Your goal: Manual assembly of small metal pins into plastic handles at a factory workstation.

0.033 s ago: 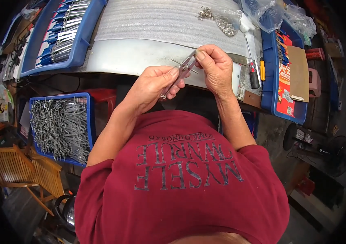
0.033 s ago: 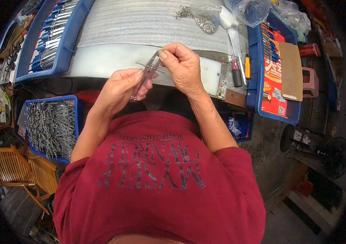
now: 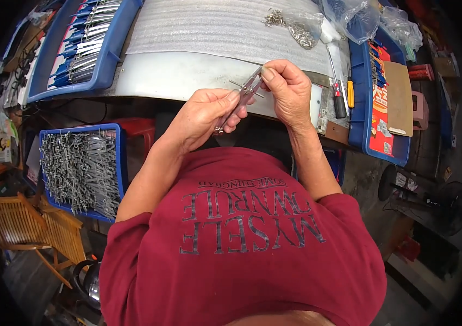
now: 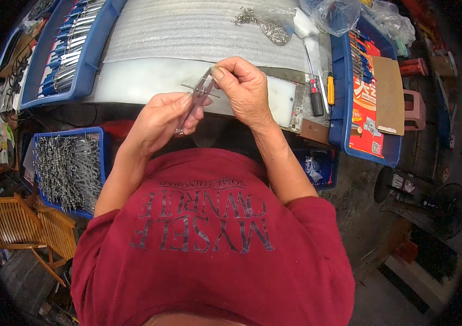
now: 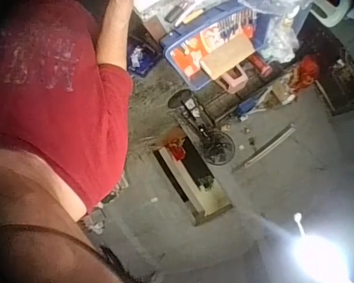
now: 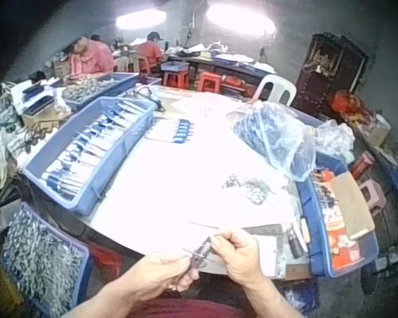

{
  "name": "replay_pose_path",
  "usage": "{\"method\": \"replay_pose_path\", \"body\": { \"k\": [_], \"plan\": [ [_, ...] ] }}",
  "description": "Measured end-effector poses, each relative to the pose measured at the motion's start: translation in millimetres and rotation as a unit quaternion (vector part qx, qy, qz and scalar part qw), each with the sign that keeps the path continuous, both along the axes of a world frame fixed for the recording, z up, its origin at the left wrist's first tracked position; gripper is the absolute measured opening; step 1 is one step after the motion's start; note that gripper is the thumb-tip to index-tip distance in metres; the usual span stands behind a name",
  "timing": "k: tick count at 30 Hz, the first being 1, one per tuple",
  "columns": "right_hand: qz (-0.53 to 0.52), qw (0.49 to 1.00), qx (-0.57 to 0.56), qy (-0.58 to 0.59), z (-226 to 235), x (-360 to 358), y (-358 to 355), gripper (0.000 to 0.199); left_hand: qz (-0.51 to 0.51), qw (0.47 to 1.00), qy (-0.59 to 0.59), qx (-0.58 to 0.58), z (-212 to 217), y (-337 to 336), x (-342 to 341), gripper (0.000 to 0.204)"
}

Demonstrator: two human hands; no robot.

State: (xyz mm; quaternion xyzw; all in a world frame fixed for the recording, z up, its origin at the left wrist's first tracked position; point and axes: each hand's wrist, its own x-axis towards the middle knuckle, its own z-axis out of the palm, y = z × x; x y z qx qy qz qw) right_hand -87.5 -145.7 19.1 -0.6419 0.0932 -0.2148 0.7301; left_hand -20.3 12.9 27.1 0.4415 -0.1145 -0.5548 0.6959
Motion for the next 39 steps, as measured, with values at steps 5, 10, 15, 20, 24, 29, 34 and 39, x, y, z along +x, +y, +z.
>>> {"method": "replay_pose_path", "body": {
  "k": [5, 10, 15, 20, 24, 29, 34, 39],
  "plan": [
    [0.037, 0.999, -0.037, -0.016, 1, -3, -4, 0.015, 0.010, 0.995, -0.097, 0.001, -3, 4, 3, 0.024],
    [0.013, 1.000, -0.009, -0.021, 1, -5, -3, 0.019, 0.159, 0.841, -0.516, 0.035, -3, 3, 0, 0.016],
    [0.056, 0.998, 0.002, -0.002, -7, -14, -8, 0.024, 0.178, 0.727, -0.659, 0.069, 5, 2, -3, 0.024],
    [0.056, 0.998, 0.017, 0.009, -5, -14, -7, 0.025, 0.188, 0.682, -0.705, 0.055, 1, 1, -3, 0.026],
    [0.054, 0.998, 0.026, 0.018, -4, -16, -7, 0.025, 0.182, 0.655, -0.731, 0.063, 2, 1, -4, 0.027],
    [0.059, 0.997, 0.039, 0.032, -6, -17, -8, 0.025, 0.182, 0.636, -0.747, 0.066, 1, 0, -4, 0.028],
    [0.063, 0.996, 0.043, 0.043, -8, -18, -9, 0.021, 0.175, 0.630, -0.753, 0.073, 1, 0, -5, 0.028],
    [0.059, 0.994, 0.041, 0.080, -3, -17, -7, 0.016, 0.173, 0.616, -0.765, 0.077, 0, -1, -4, 0.029]
  ]
}}
